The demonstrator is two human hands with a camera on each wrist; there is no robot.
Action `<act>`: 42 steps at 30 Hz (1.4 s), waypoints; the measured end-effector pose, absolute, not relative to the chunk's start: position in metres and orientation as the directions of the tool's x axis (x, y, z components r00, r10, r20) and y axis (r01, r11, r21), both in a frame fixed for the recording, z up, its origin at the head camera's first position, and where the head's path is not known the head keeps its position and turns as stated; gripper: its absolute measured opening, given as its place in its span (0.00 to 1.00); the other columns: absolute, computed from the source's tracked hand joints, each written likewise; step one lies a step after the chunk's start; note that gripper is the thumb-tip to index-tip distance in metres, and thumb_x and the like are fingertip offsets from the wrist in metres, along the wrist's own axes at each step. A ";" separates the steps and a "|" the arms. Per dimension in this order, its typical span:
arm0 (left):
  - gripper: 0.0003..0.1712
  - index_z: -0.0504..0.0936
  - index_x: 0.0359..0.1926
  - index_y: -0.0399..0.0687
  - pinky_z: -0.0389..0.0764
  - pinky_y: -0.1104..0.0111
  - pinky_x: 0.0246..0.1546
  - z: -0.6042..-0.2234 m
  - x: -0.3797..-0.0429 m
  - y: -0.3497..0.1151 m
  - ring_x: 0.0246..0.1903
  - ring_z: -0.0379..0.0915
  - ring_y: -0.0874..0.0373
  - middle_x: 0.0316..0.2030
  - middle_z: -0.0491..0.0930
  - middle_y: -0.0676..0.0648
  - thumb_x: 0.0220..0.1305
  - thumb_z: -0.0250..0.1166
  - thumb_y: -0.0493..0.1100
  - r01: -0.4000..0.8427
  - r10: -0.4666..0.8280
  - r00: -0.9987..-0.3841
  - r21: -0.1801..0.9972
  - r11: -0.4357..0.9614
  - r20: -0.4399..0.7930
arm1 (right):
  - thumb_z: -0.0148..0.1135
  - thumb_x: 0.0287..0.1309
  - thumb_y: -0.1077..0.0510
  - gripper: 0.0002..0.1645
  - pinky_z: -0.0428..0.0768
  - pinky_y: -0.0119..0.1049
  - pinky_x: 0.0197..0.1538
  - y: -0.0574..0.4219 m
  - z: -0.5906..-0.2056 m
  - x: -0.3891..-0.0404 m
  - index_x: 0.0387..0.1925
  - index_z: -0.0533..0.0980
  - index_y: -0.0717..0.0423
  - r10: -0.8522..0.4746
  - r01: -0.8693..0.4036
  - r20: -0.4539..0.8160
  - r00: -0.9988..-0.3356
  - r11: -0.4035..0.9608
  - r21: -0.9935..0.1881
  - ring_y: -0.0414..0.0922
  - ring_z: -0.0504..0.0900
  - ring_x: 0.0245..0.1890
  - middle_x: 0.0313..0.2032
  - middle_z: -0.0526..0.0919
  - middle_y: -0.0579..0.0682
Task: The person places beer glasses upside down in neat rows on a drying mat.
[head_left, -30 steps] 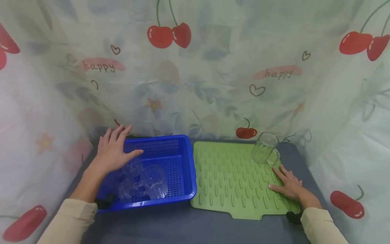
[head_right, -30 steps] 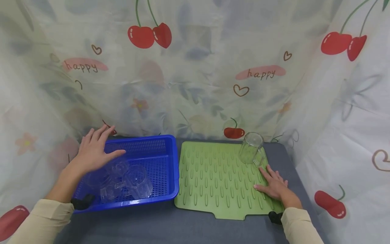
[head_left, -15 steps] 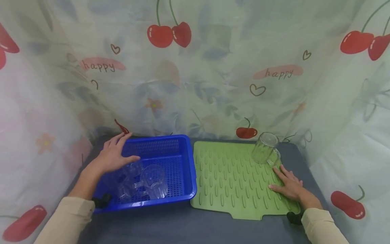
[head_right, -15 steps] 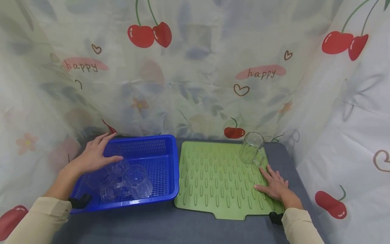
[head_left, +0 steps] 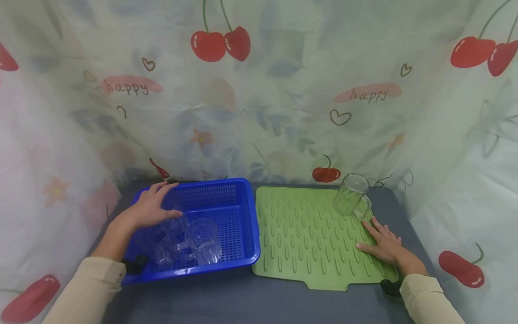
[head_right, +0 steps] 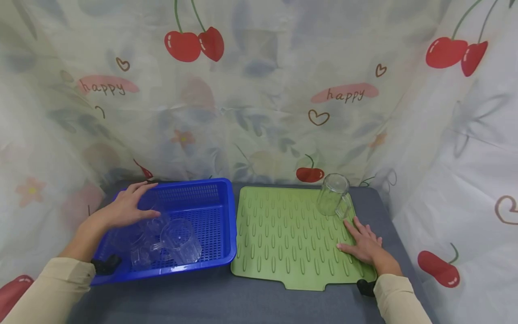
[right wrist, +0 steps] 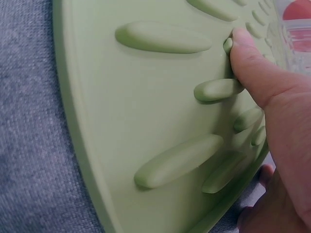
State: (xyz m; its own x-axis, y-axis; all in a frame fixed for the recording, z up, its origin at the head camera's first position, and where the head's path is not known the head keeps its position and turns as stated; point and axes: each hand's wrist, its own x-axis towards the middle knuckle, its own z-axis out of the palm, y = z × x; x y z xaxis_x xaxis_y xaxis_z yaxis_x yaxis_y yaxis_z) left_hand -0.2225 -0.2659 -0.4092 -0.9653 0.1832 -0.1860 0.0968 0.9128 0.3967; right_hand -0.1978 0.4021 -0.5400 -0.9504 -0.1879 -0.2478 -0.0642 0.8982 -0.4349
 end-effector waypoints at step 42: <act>0.39 0.73 0.67 0.53 0.77 0.36 0.45 -0.370 -0.230 -0.262 0.56 0.73 0.26 0.67 0.64 0.30 0.55 0.76 0.54 0.174 0.225 -0.964 0.306 0.936 -0.139 | 0.61 0.65 0.32 0.57 0.36 0.88 0.61 0.403 -0.541 -0.199 0.82 0.47 0.52 -0.189 -0.060 -0.253 -0.949 0.894 -0.443 0.83 0.36 0.73 0.80 0.36 0.68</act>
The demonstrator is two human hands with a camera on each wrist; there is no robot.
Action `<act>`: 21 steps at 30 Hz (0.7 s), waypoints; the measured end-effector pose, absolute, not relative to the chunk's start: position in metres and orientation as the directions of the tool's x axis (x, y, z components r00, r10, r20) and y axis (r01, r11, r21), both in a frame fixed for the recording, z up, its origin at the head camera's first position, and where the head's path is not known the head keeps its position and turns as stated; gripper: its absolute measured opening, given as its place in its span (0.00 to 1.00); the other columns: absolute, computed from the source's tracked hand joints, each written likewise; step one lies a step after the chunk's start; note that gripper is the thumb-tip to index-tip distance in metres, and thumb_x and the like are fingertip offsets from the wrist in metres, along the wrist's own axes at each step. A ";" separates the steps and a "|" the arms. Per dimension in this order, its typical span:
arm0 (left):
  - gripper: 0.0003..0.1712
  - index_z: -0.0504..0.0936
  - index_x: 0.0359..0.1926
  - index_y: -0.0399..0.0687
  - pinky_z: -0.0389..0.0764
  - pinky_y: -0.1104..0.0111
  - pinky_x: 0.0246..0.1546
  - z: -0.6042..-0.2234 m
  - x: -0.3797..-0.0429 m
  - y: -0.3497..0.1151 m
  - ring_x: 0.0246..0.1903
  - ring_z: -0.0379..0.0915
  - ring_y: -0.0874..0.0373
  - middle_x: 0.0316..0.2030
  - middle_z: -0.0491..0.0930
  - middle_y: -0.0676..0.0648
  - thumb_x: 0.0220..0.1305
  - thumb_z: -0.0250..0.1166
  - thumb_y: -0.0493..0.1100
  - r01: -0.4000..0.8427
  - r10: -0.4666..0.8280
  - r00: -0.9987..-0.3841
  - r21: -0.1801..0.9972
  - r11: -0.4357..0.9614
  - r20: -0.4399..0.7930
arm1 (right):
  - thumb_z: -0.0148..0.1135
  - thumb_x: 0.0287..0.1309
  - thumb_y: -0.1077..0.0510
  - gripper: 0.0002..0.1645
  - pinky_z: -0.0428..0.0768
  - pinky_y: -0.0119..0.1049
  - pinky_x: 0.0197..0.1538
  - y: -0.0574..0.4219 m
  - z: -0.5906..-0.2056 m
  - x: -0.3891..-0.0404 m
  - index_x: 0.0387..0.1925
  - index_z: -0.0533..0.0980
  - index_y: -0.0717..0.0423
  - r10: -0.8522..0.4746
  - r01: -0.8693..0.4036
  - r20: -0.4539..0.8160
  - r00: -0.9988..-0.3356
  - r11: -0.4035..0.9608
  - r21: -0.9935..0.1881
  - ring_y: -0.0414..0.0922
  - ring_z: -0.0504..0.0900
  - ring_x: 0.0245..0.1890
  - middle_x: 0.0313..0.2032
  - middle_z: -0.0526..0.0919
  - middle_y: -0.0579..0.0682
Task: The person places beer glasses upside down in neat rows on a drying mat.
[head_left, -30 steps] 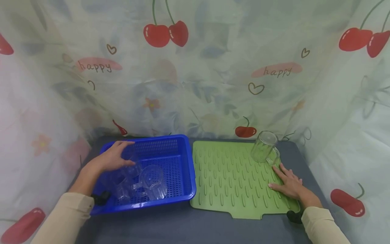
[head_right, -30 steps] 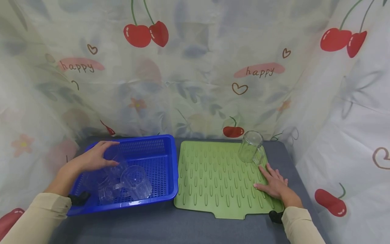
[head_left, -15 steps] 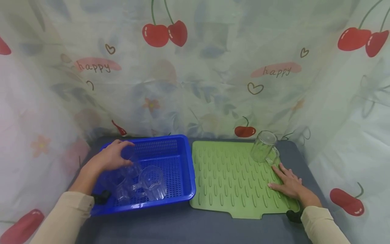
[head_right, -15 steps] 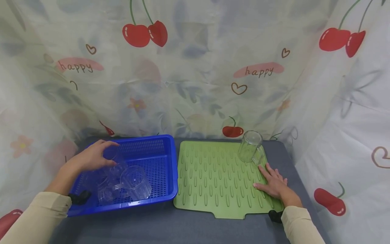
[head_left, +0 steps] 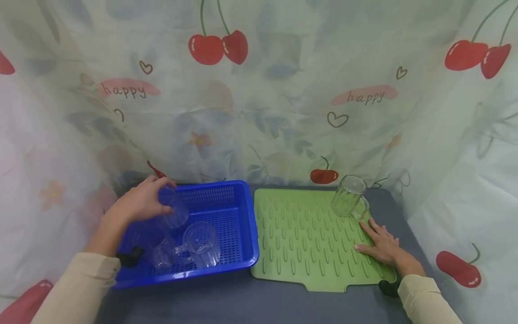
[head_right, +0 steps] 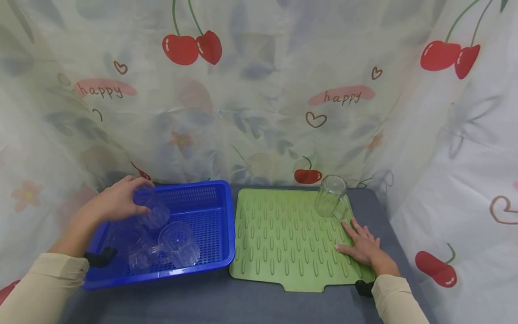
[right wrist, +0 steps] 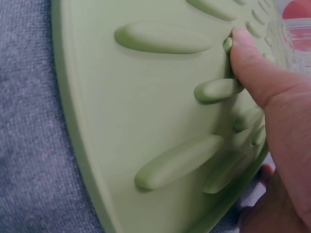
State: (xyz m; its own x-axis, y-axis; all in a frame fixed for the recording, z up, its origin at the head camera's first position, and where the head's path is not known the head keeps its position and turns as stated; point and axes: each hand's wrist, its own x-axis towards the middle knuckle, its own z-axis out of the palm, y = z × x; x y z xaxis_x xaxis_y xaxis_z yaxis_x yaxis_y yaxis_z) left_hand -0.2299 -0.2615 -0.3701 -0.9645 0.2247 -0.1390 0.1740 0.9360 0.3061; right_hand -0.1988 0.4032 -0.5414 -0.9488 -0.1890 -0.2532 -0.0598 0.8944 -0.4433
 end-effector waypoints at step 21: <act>0.40 0.69 0.72 0.68 0.75 0.55 0.29 -0.312 -0.220 -0.228 0.37 0.77 0.49 0.63 0.67 0.40 0.60 0.72 0.56 0.225 0.222 -0.974 0.250 0.942 0.038 | 0.60 0.66 0.32 0.57 0.33 0.87 0.62 0.403 -0.542 -0.198 0.82 0.45 0.51 -0.191 -0.049 -0.271 -0.944 0.888 -0.457 0.82 0.34 0.73 0.80 0.33 0.67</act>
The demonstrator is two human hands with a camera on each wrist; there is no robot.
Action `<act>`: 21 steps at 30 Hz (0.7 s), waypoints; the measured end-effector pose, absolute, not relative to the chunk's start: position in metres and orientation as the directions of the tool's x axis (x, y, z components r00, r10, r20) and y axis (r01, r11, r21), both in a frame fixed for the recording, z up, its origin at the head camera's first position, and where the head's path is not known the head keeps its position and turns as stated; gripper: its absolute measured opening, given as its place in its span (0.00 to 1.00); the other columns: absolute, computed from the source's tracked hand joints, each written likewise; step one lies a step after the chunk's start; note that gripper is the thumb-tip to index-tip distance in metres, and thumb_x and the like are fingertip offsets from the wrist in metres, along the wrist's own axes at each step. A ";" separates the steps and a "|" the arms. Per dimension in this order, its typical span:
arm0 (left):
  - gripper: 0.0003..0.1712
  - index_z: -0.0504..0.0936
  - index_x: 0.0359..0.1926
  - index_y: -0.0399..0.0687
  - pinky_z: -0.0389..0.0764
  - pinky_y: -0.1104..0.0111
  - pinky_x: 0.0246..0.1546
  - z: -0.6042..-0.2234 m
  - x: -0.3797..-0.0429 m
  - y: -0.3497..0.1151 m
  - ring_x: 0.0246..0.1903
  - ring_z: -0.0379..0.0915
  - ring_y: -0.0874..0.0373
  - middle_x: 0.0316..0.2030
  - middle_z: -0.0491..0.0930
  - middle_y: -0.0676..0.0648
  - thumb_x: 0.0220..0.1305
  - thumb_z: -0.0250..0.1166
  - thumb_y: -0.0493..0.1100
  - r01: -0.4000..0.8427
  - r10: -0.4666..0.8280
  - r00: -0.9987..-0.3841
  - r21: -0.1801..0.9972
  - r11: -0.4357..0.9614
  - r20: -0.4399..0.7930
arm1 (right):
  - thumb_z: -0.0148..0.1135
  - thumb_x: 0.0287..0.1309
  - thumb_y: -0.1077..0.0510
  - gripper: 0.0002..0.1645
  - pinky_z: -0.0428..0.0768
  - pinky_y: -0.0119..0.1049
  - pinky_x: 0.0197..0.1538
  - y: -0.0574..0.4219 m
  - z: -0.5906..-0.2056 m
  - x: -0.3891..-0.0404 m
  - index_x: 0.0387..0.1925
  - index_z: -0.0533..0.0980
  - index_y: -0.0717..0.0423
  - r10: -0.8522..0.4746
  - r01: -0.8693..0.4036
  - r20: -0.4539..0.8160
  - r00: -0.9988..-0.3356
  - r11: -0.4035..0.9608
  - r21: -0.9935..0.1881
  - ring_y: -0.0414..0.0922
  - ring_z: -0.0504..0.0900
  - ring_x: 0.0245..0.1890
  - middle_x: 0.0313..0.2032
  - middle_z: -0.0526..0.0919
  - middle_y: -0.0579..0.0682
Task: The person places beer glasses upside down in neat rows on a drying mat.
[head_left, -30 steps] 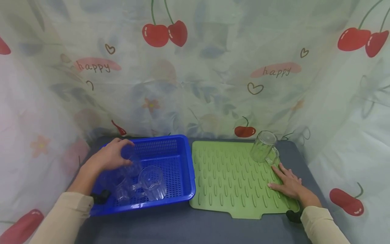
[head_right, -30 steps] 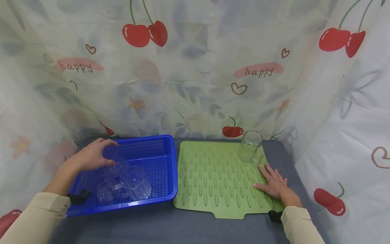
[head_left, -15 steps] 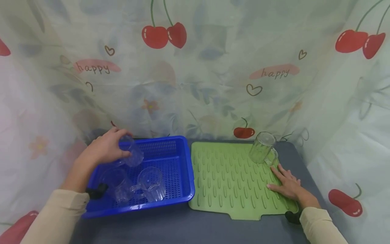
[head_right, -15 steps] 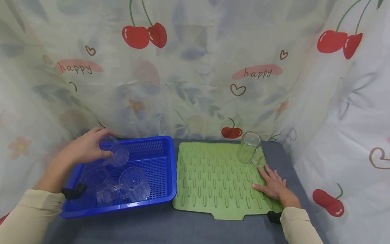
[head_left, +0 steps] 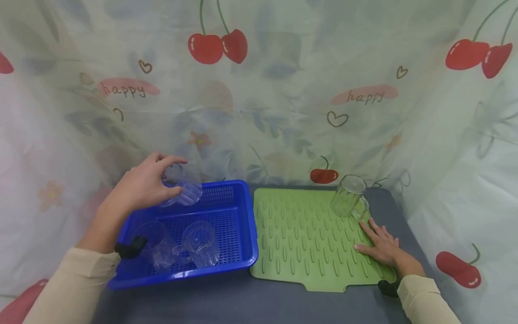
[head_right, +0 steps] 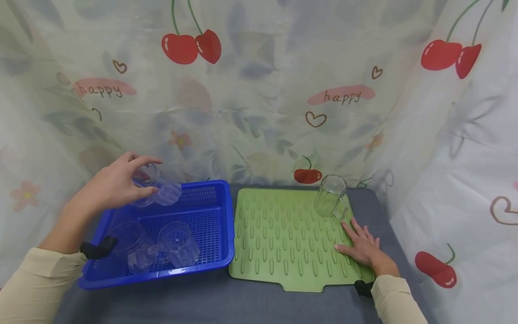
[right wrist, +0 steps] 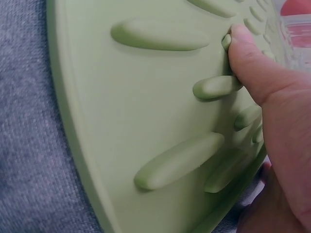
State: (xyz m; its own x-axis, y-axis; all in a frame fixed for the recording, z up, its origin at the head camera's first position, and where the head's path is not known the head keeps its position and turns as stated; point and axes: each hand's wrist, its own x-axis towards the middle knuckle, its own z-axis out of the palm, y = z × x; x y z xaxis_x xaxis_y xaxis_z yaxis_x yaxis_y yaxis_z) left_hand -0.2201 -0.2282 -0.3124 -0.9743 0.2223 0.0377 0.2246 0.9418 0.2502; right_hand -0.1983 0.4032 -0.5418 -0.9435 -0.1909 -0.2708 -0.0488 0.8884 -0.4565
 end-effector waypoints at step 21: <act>0.35 0.73 0.68 0.59 0.86 0.50 0.51 -0.312 -0.229 -0.200 0.60 0.77 0.40 0.64 0.67 0.41 0.62 0.73 0.54 0.343 0.212 -0.938 0.648 0.679 0.274 | 0.61 0.65 0.32 0.57 0.33 0.86 0.63 0.402 -0.541 -0.195 0.82 0.45 0.49 -0.177 -0.034 -0.267 -0.947 0.885 -0.464 0.81 0.34 0.74 0.81 0.34 0.66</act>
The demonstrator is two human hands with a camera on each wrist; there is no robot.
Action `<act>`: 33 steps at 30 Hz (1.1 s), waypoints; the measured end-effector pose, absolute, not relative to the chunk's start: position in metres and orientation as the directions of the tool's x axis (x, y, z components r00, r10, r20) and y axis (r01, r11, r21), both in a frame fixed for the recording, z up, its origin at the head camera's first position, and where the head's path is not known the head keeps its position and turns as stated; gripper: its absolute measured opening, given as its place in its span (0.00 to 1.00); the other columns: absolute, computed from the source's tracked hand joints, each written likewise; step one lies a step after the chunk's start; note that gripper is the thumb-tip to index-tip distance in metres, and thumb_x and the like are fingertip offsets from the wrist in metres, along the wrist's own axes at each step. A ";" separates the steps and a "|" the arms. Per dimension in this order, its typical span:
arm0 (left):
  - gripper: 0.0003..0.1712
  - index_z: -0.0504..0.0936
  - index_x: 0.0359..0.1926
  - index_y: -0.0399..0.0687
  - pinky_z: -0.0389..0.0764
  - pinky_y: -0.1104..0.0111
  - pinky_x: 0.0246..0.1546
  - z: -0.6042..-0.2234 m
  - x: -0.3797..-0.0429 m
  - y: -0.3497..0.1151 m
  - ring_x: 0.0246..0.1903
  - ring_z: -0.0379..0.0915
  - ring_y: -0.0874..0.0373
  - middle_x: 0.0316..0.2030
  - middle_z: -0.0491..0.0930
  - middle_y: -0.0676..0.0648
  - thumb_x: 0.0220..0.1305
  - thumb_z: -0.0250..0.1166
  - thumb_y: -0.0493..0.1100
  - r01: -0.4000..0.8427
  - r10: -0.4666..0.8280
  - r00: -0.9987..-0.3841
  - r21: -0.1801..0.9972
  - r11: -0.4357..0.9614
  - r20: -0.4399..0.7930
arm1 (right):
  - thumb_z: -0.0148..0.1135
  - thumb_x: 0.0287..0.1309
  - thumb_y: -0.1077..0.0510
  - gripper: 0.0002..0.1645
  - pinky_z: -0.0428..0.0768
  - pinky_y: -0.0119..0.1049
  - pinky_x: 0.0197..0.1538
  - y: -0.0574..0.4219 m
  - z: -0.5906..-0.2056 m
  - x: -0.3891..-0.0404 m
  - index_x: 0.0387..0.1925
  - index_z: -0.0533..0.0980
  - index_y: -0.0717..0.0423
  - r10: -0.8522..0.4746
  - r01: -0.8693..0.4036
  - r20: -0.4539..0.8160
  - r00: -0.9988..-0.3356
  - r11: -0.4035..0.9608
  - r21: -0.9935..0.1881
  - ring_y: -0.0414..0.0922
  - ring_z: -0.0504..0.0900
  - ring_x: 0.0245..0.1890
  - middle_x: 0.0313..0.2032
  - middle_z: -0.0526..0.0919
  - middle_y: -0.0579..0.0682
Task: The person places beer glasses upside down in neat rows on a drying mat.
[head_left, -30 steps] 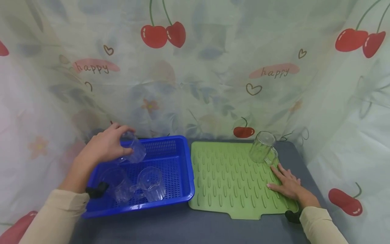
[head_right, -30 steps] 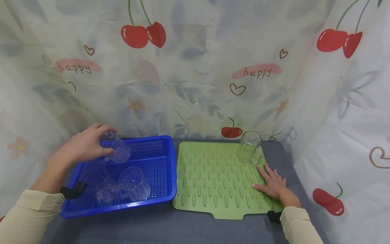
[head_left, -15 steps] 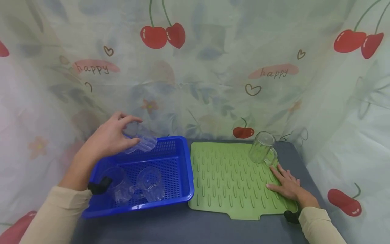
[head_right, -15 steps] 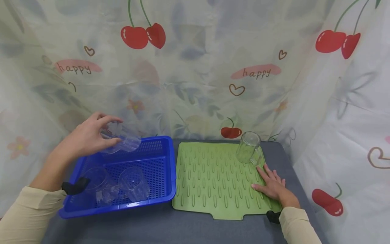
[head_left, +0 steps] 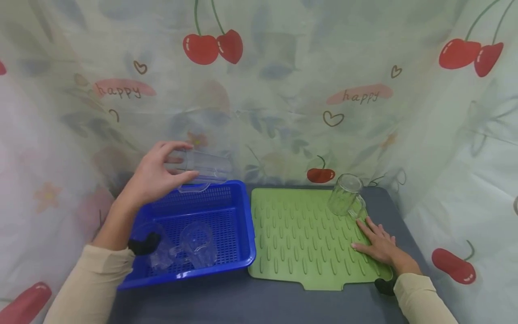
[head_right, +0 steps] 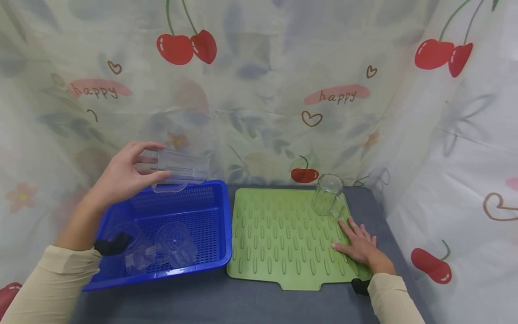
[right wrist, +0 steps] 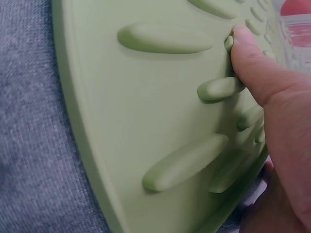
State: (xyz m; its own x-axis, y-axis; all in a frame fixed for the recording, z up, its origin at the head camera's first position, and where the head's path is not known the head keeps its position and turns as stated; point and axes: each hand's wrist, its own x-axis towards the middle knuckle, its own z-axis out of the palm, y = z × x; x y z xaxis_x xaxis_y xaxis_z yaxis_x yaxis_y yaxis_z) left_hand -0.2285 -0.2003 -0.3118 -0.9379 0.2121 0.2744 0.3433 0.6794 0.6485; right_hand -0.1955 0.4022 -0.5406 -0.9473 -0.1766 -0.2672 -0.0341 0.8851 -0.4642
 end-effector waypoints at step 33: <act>0.35 0.69 0.70 0.54 0.86 0.70 0.48 -0.354 -0.246 -0.145 0.65 0.73 0.46 0.72 0.64 0.51 0.64 0.73 0.44 0.375 0.234 -0.919 0.888 0.267 0.318 | 0.61 0.65 0.33 0.56 0.32 0.85 0.64 0.403 -0.544 -0.195 0.82 0.46 0.48 -0.153 -0.021 -0.245 -0.957 0.884 -0.467 0.80 0.35 0.75 0.81 0.36 0.65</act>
State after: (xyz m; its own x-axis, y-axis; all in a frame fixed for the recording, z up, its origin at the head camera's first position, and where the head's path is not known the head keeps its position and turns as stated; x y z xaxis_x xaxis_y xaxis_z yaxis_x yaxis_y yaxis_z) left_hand -0.2462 -0.1445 -0.3535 -0.9188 0.2339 0.3178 0.3750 0.2670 0.8877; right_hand -0.1950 0.4026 -0.5440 -0.9575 -0.1527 -0.2448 -0.0215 0.8838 -0.4674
